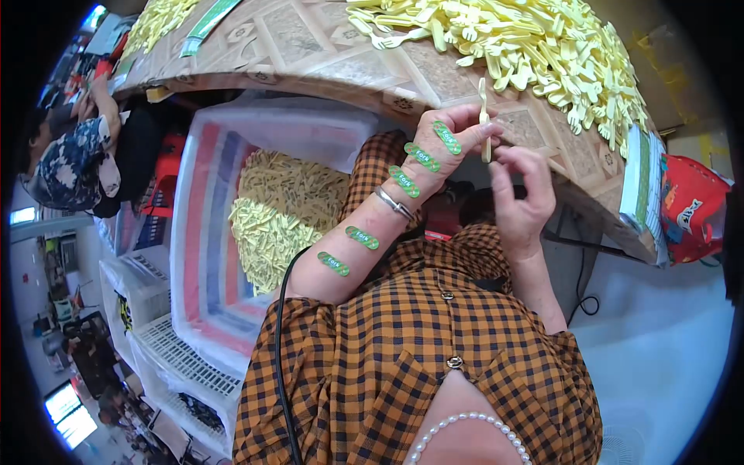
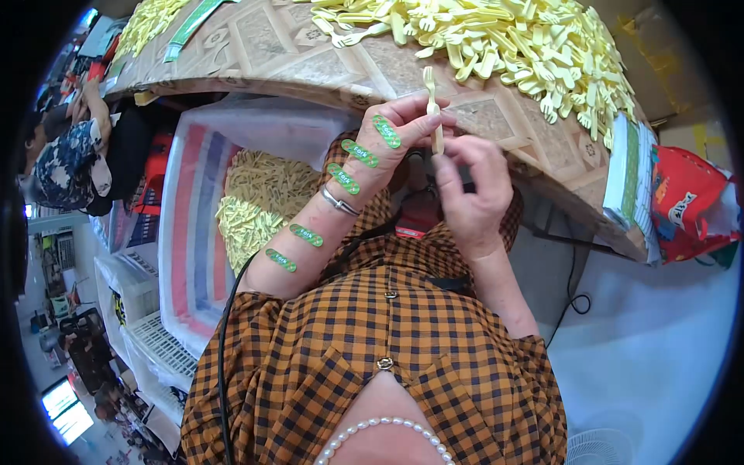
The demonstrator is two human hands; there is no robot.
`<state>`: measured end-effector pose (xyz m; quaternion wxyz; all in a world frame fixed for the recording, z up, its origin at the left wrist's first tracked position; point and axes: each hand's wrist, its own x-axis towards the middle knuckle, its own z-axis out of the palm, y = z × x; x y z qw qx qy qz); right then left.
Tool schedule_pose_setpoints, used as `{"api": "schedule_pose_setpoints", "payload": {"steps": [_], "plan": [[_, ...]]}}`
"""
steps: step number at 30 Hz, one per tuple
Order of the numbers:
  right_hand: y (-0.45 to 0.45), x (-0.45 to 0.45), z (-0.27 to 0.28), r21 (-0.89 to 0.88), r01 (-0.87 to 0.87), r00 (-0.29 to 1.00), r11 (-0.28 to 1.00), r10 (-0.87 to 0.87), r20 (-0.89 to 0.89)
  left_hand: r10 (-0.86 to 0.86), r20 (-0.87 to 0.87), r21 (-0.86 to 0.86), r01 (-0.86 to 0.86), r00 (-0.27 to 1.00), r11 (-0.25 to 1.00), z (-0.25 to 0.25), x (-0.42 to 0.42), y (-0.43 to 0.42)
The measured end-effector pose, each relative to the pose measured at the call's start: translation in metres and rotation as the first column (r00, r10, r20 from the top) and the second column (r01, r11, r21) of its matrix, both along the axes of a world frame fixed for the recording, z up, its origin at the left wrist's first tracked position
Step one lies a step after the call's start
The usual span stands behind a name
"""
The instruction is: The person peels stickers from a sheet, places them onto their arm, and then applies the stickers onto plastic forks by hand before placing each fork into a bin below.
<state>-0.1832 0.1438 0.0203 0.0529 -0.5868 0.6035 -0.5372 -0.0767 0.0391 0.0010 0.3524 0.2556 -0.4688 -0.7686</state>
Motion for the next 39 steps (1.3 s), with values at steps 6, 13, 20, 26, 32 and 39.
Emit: {"api": "schedule_pose_setpoints", "payload": {"steps": [6,13,20,26,32,39], "plan": [[0.001,0.001,0.022,-0.178,-0.114,0.963,0.977,0.065,-0.263,-0.135,-0.093,0.232,0.153,0.987,0.961,0.004,-0.010,0.013],[0.017,-0.026,0.010,-0.042,0.020,0.997,0.999,-0.023,-0.069,-0.155,-0.172,0.304,0.202,0.973,0.931,0.009,-0.005,0.022],[0.008,-0.021,0.031,-0.112,-0.175,0.897,0.978,0.111,-0.427,-0.143,-0.034,0.085,0.145,0.989,0.986,-0.010,-0.013,0.021],[0.000,-0.024,0.022,-0.026,-0.250,0.882,0.968,0.217,-0.418,-0.201,-0.071,0.122,0.208,0.977,0.970,-0.013,-0.009,0.021],[0.005,-0.026,0.019,0.102,-0.238,0.968,0.966,0.229,0.099,-0.256,0.254,-0.207,0.311,0.933,0.928,-0.019,-0.005,0.017],[0.018,-0.041,0.018,-0.123,0.068,0.988,0.990,-0.050,0.144,-0.265,-0.287,0.341,0.357,0.921,0.870,-0.001,0.005,0.016]]}}
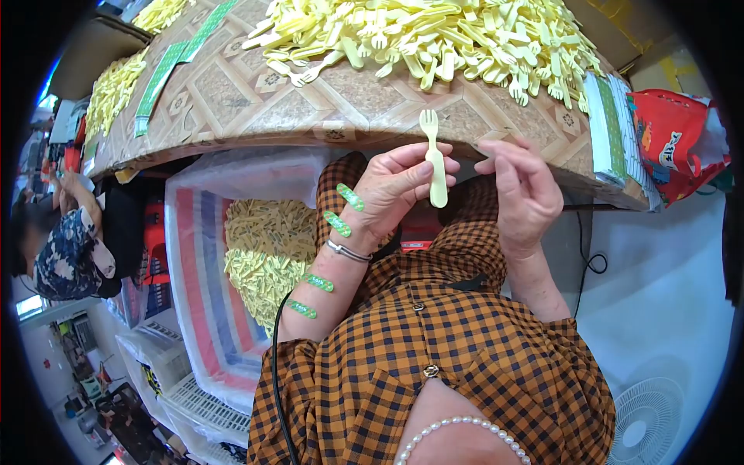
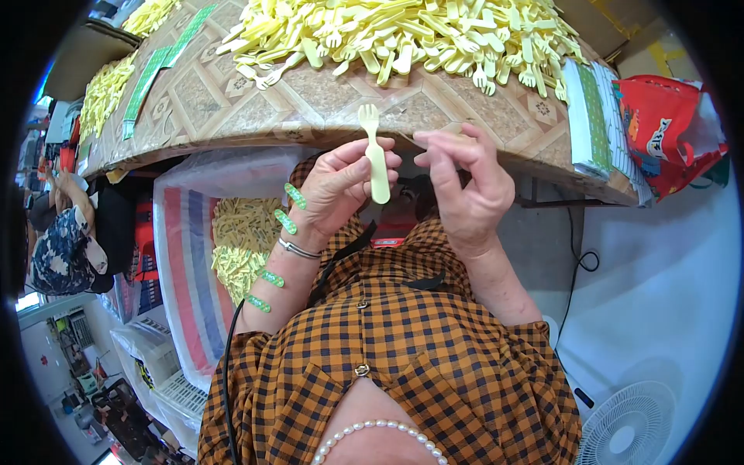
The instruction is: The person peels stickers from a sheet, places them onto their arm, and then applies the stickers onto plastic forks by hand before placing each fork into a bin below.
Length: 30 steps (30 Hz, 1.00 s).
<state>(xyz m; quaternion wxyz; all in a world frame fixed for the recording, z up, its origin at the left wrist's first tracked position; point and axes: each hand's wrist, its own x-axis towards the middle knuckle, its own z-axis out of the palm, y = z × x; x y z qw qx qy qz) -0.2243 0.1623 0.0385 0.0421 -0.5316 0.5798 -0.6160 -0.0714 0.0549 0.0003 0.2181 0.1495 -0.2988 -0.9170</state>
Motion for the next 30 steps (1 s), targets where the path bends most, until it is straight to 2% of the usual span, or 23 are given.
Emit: {"api": "schedule_pose_setpoints", "payload": {"steps": [2,6,7,9,14,30], "plan": [[0.005,-0.001,0.004,-0.046,0.018,0.961,0.999,-0.029,-0.275,-0.001,-0.119,0.041,0.006,0.993,0.999,0.000,0.001,0.001],[0.013,0.003,0.012,-0.072,0.001,0.880,0.997,-0.035,-0.474,-0.030,-0.240,0.043,0.042,0.970,0.998,-0.001,0.001,0.004],[0.014,0.004,0.014,-0.073,0.007,0.881,0.997,-0.041,-0.472,-0.026,-0.251,0.041,0.037,0.968,0.998,-0.001,0.001,0.005],[0.015,0.006,0.016,-0.084,-0.001,0.801,0.996,-0.049,-0.596,-0.013,-0.256,0.034,0.022,0.967,0.999,0.002,0.001,0.007],[0.017,0.008,0.011,-0.065,-0.003,0.773,0.998,-0.039,-0.634,-0.017,-0.255,-0.030,0.010,0.967,1.000,0.005,0.003,0.009],[0.016,0.011,0.008,-0.063,-0.020,0.747,0.998,-0.027,-0.664,0.004,-0.185,-0.046,-0.013,0.983,0.999,0.006,0.003,0.010]]}}
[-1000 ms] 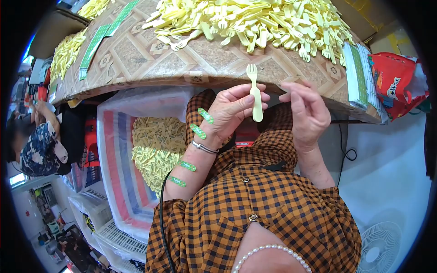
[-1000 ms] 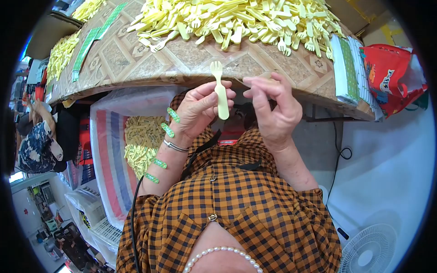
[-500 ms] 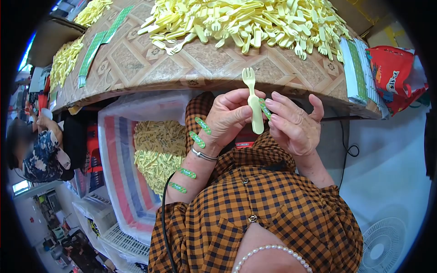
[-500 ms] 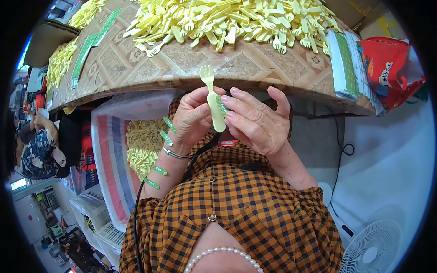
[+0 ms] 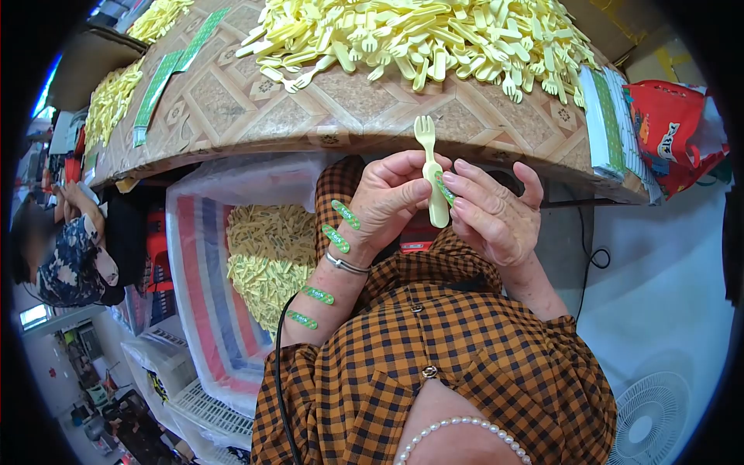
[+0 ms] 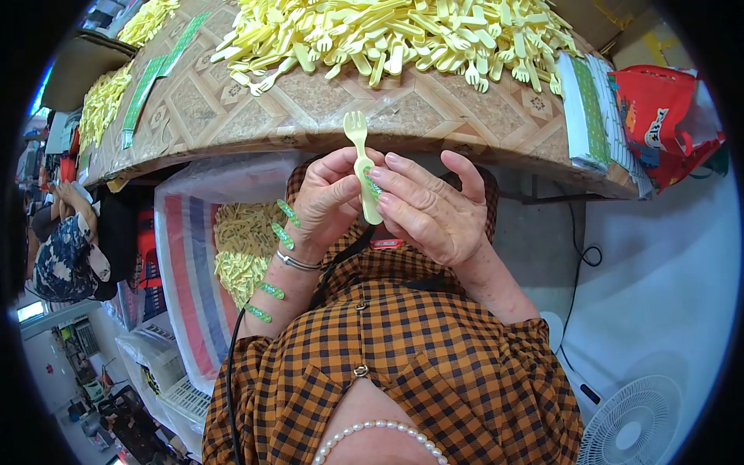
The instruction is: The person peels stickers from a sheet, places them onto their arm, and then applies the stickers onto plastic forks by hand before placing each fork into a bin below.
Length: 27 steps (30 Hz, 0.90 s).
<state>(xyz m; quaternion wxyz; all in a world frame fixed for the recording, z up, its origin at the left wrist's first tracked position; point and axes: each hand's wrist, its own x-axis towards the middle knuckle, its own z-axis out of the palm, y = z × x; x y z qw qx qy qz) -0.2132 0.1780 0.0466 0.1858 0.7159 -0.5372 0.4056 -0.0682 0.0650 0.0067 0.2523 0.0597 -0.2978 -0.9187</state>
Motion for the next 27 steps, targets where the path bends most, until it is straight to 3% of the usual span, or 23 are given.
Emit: {"api": "schedule_pose_setpoints", "payload": {"steps": [27], "plan": [[-0.0049,0.0017,-0.0038,0.014,-0.006,0.997,1.000,0.007,-0.071,0.034,0.038,-0.009,-0.033,0.999,0.999,-0.0017,0.0030,-0.0008]]}}
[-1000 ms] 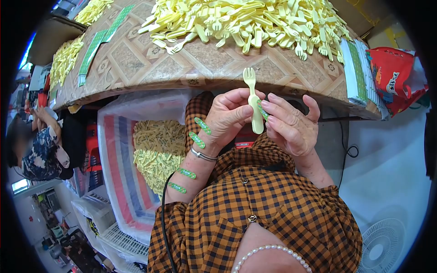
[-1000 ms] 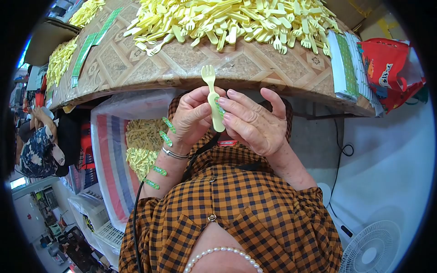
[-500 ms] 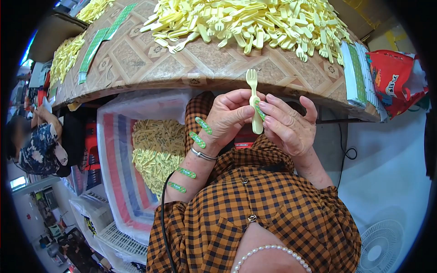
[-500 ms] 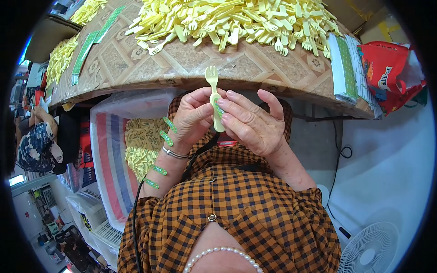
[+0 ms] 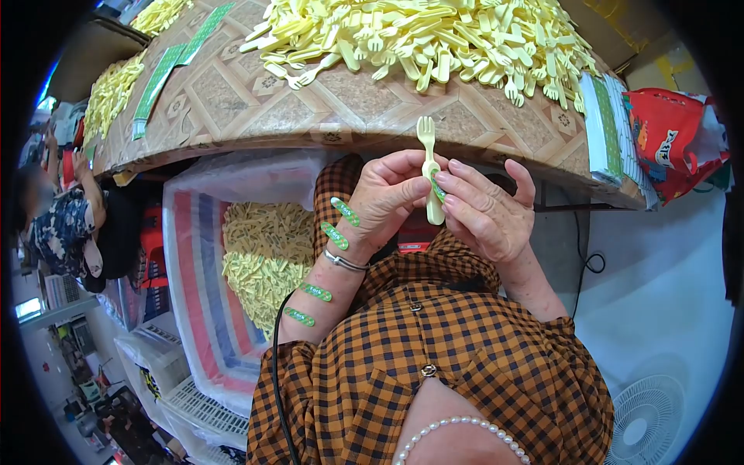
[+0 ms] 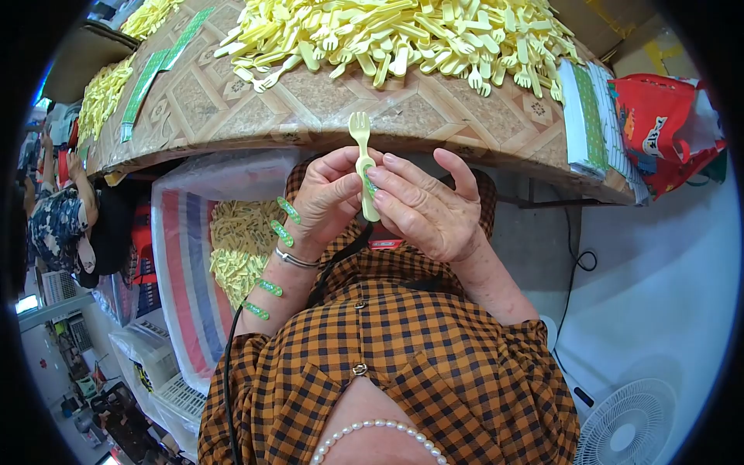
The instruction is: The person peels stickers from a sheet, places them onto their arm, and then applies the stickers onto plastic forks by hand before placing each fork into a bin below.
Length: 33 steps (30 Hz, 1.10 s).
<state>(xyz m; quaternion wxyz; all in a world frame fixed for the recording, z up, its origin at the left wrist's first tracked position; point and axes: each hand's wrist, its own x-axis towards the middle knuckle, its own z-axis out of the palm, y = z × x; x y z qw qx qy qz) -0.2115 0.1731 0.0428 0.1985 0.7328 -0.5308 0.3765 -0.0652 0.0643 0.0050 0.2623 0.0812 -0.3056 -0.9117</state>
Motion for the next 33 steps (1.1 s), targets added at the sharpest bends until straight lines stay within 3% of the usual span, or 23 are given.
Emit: {"api": "schedule_pose_setpoints", "payload": {"steps": [14,18,19,23,25,33], "plan": [[-0.003,0.003,-0.002,0.039,0.015,0.999,0.999,-0.014,-0.030,0.050,0.019,-0.028,-0.049,0.999,0.998,-0.005,0.004,-0.004],[0.003,0.008,0.003,0.136,-0.018,1.000,0.990,0.016,0.009,0.071,0.027,-0.034,-0.070,0.997,0.997,-0.009,0.005,-0.003],[0.005,0.010,0.005,0.204,-0.030,0.999,0.979,0.021,0.046,0.064,0.030,-0.013,-0.063,0.998,0.998,-0.007,0.006,-0.003],[0.018,0.008,0.003,0.184,-0.098,0.995,0.978,0.090,0.051,-0.015,-0.007,0.015,0.015,1.000,1.000,-0.007,0.007,-0.007],[0.014,0.013,0.007,0.197,-0.079,0.989,0.977,0.051,0.140,-0.029,-0.010,0.041,0.030,1.000,0.999,-0.007,0.006,-0.005],[-0.011,-0.002,-0.007,0.235,0.089,0.993,0.968,-0.103,0.049,-0.049,-0.004,0.008,0.049,0.999,0.999,-0.010,0.020,-0.008]]}}
